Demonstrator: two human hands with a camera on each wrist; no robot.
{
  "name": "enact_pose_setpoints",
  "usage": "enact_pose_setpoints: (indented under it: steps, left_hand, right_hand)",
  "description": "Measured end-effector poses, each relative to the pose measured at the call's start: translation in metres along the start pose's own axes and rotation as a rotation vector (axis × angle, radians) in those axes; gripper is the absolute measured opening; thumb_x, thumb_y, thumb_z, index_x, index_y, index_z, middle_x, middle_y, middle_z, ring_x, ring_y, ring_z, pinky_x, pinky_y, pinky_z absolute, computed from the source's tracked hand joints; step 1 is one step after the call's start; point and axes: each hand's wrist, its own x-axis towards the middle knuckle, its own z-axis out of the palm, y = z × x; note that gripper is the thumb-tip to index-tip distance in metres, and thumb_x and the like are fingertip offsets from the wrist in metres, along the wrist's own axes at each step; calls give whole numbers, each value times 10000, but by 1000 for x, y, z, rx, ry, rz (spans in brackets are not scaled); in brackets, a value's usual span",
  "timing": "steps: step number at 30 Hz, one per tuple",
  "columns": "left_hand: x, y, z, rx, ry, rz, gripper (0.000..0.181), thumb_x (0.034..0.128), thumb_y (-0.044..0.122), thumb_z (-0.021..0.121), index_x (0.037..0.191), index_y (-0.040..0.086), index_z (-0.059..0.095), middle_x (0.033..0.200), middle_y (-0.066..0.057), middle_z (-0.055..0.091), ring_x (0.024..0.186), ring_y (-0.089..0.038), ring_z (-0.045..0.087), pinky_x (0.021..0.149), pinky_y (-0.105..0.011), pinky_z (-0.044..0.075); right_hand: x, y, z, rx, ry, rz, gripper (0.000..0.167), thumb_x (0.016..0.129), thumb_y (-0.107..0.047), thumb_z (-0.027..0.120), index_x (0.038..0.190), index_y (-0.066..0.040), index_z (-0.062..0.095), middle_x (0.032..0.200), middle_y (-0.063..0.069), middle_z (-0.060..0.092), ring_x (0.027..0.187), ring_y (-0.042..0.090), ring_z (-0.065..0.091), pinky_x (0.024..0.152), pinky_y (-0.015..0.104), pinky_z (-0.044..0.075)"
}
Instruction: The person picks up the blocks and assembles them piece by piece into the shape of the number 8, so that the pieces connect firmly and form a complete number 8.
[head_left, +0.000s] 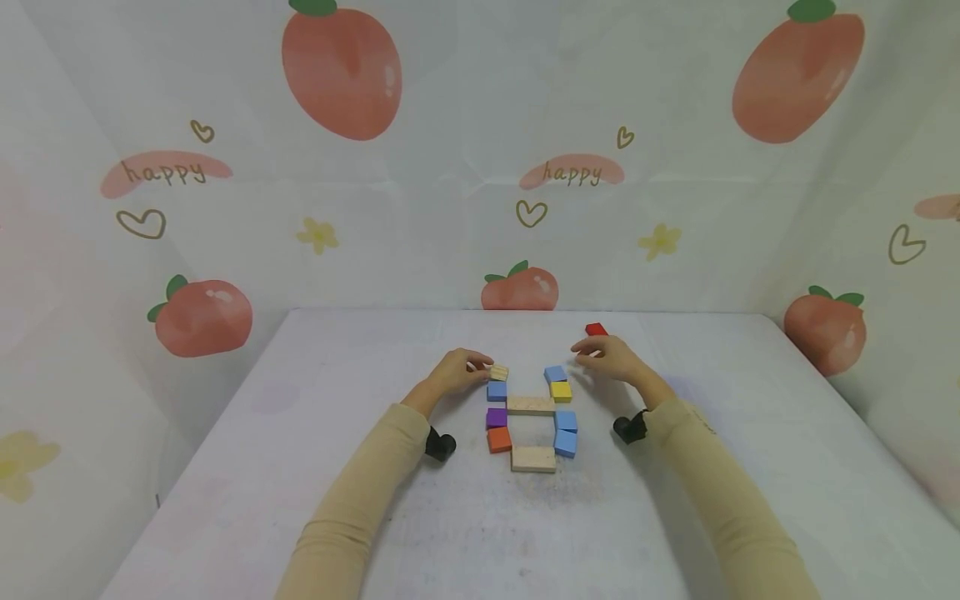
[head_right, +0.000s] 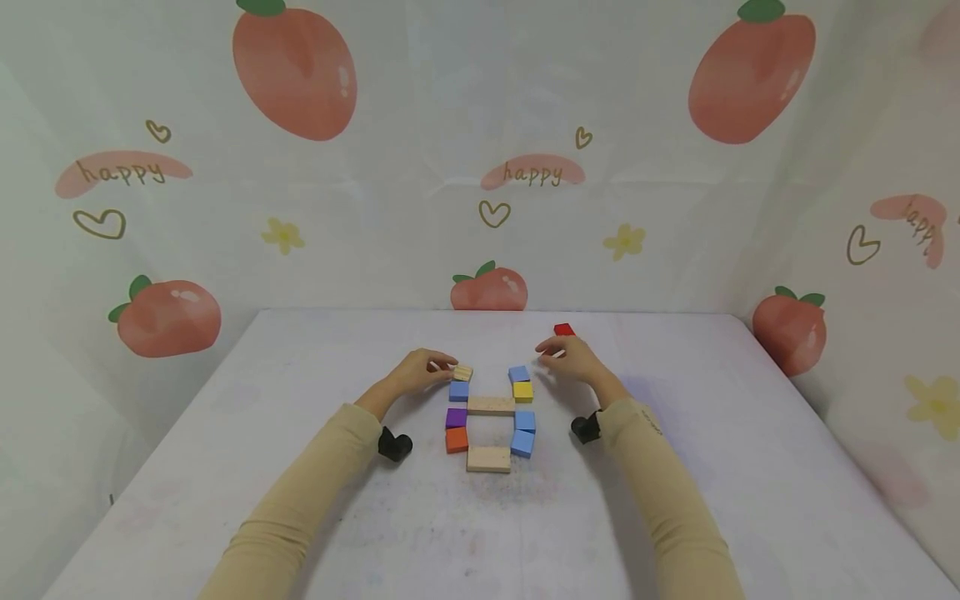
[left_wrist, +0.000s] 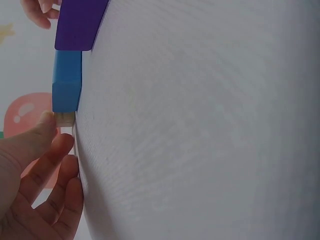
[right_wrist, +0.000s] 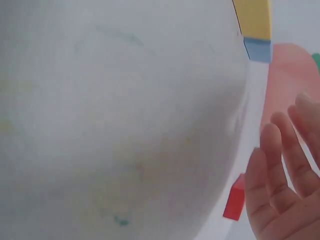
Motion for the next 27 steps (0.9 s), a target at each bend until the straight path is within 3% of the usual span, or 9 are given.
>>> enact_pose_setpoints:
  steps: [11, 22, 27]
  left_hand:
    - [2, -2, 1, 8, 0, 14, 286, 887, 167, 630, 1154, 68, 654, 1027, -111, 672, 940, -225, 623, 861, -329, 493]
    - [1, -3, 1, 9, 4, 23, 280, 887, 154, 626, 1149, 61, 655, 1019, -114, 673, 940, -230, 626, 860, -330, 496]
    - [1, -3, 1, 6, -2, 23, 282, 888, 155, 625, 1152, 59, 653, 1027, -118, 673, 945, -232, 629, 862, -327, 497]
  right_hand:
    - [-3, 9, -11, 165, 172, 217, 377, 920, -203, 570, 1219, 27, 559, 1194, 235, 558, 915, 236, 549, 710, 195, 447]
    - [-1, 9, -9, 247, 300, 416, 466, 903, -251, 589, 1275, 15, 501, 1268, 240, 513, 1076, 312, 512, 918, 363, 465]
    - [2, 10, -8, 296, 327, 465, 507, 894, -239, 599, 1303, 28, 462, 1293, 247, 499, 1024, 290, 573, 916, 336, 472]
